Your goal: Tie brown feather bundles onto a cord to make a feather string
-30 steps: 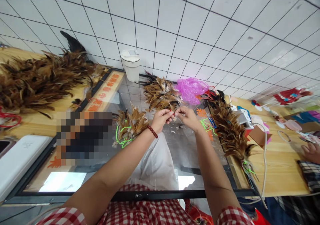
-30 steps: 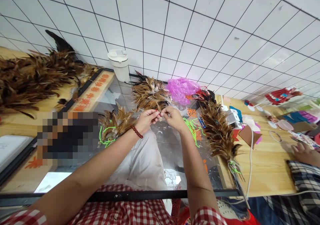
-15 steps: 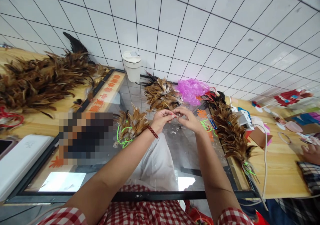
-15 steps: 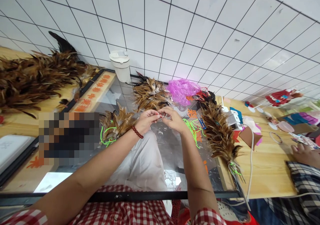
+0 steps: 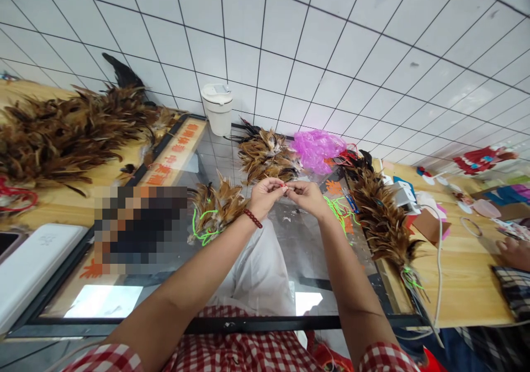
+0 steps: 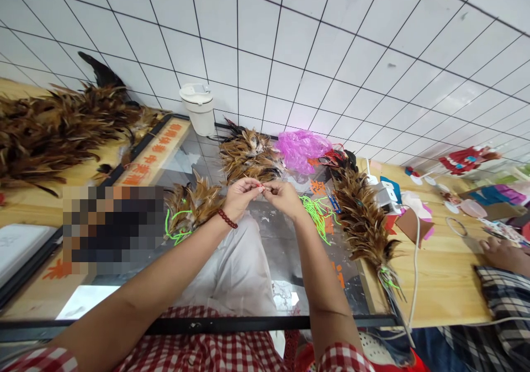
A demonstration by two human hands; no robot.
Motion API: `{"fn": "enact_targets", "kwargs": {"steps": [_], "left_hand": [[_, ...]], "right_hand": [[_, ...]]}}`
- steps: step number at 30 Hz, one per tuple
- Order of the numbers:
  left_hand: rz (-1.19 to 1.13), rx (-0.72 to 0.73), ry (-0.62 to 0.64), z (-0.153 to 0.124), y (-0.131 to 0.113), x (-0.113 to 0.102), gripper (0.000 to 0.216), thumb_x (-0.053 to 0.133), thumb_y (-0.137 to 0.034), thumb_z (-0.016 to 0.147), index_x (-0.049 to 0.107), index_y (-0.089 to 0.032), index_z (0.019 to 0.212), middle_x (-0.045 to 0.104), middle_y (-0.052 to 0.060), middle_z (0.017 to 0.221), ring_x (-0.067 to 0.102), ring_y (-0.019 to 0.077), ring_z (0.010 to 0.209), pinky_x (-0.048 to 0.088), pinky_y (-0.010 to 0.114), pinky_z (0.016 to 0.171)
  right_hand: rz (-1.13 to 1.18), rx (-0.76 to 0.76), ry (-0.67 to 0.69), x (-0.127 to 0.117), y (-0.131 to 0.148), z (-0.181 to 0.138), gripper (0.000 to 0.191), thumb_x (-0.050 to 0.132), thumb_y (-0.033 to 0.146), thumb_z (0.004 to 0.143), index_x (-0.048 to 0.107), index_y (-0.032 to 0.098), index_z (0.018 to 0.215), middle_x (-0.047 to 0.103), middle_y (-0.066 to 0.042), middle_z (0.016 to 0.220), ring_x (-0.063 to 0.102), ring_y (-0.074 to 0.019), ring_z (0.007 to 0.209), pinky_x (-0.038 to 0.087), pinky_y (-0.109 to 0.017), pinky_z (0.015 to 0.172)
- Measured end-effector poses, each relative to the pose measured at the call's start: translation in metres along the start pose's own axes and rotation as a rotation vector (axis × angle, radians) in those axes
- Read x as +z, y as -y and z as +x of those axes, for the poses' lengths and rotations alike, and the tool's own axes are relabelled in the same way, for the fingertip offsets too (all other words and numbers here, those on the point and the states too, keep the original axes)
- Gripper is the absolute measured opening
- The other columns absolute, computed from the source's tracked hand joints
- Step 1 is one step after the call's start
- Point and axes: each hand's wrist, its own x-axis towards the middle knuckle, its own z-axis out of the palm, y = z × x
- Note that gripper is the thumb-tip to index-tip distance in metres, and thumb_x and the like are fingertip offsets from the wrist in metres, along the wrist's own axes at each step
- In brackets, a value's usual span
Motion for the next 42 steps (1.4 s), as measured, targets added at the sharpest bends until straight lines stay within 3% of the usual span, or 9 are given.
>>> {"fn": "enact_targets", "kwargs": {"steps": [5,9,13,16,19,23,27,37,42], "left_hand": [[0.314,0.244,0.002,-0.005,0.001,-0.002,0.009,0.067,-0.022,0.066,0.068,-0.018,0.075,0.065,0.003,0.072,0.055,0.0108,0.062,0.044,0.024,0.062],[0.445,0.37,-0.032,-0.007,0.001,-0.005,0.014,0.062,-0.02,0.072,0.07,-0.022,0.083,0.065,0.004,0.081,0.056,0.0132,0.07,0.045,0.026,0.069],[0.416,0.348,-0.086,-0.004,0.0,-0.008,0.009,0.061,-0.018,0.072,0.069,-0.021,0.075,0.065,0.006,0.083,0.058,0.0164,0.08,0.045,0.028,0.076],[0.351,0.264,-0.106,-0.002,0.001,-0.009,0.007,0.059,-0.019,0.075,0.065,-0.021,0.077,0.064,0.004,0.08,0.058,0.0153,0.077,0.046,0.026,0.071],[0.294,0.235,-0.103,-0.002,0.001,-0.009,0.007,0.056,-0.019,0.077,0.061,-0.02,0.082,0.064,0.002,0.079,0.059,0.0127,0.073,0.046,0.024,0.068],[0.2,0.192,-0.079,-0.004,0.0,-0.006,0.007,0.06,-0.025,0.076,0.058,-0.02,0.081,0.062,-0.001,0.072,0.056,0.0097,0.06,0.046,0.023,0.06],[0.156,0.154,-0.047,-0.006,0.0,-0.004,0.013,0.064,-0.028,0.074,0.058,-0.019,0.08,0.062,-0.001,0.073,0.057,0.0097,0.058,0.048,0.024,0.058],[0.275,0.218,-0.009,-0.008,0.002,-0.007,0.007,0.063,-0.026,0.075,0.061,-0.02,0.078,0.063,-0.001,0.071,0.057,0.0094,0.059,0.045,0.022,0.06],[0.312,0.242,0.01,-0.007,0.004,-0.006,0.013,0.06,-0.032,0.079,0.059,-0.019,0.079,0.063,0.0,0.072,0.058,0.0097,0.059,0.046,0.022,0.059]], "right_hand": [[-0.12,0.044,-0.037,-0.002,0.008,-0.002,0.021,0.055,0.022,0.073,0.074,0.017,0.081,0.061,0.002,0.055,0.05,-0.0088,0.047,0.037,-0.019,0.047],[-0.095,0.049,-0.073,0.002,0.007,-0.001,0.02,0.057,0.023,0.072,0.075,0.018,0.08,0.064,0.001,0.058,0.054,-0.0104,0.049,0.039,-0.02,0.047],[-0.056,0.025,-0.117,0.011,0.009,0.0,0.018,0.061,0.028,0.073,0.074,0.019,0.08,0.068,-0.001,0.063,0.057,-0.0124,0.051,0.042,-0.022,0.049],[-0.088,-0.062,-0.145,0.014,0.015,-0.001,0.016,0.061,0.027,0.074,0.074,0.018,0.079,0.07,-0.003,0.07,0.059,-0.0133,0.057,0.046,-0.024,0.055],[-0.025,-0.13,-0.09,0.01,0.02,-0.002,0.016,0.064,0.029,0.074,0.073,0.019,0.082,0.071,-0.005,0.08,0.062,-0.0155,0.068,0.049,-0.028,0.065],[0.272,-0.006,-0.019,0.004,0.018,0.0,0.03,0.056,0.044,0.081,0.072,0.018,0.078,0.069,-0.005,0.073,0.064,-0.0159,0.069,0.051,-0.03,0.067],[0.426,0.07,-0.072,0.005,0.012,0.002,0.033,0.068,0.044,0.07,0.069,0.019,0.092,0.067,-0.001,0.071,0.06,-0.0123,0.062,0.051,-0.026,0.061],[0.355,0.07,-0.013,0.001,0.012,0.001,0.027,0.065,0.044,0.074,0.066,0.017,0.077,0.063,0.0,0.067,0.056,-0.0107,0.058,0.048,-0.025,0.058],[0.011,-0.034,-0.042,-0.001,0.014,-0.002,0.022,0.048,0.038,0.086,0.056,0.018,0.082,0.059,0.0,0.068,0.054,-0.0117,0.06,0.043,-0.024,0.059]]}}
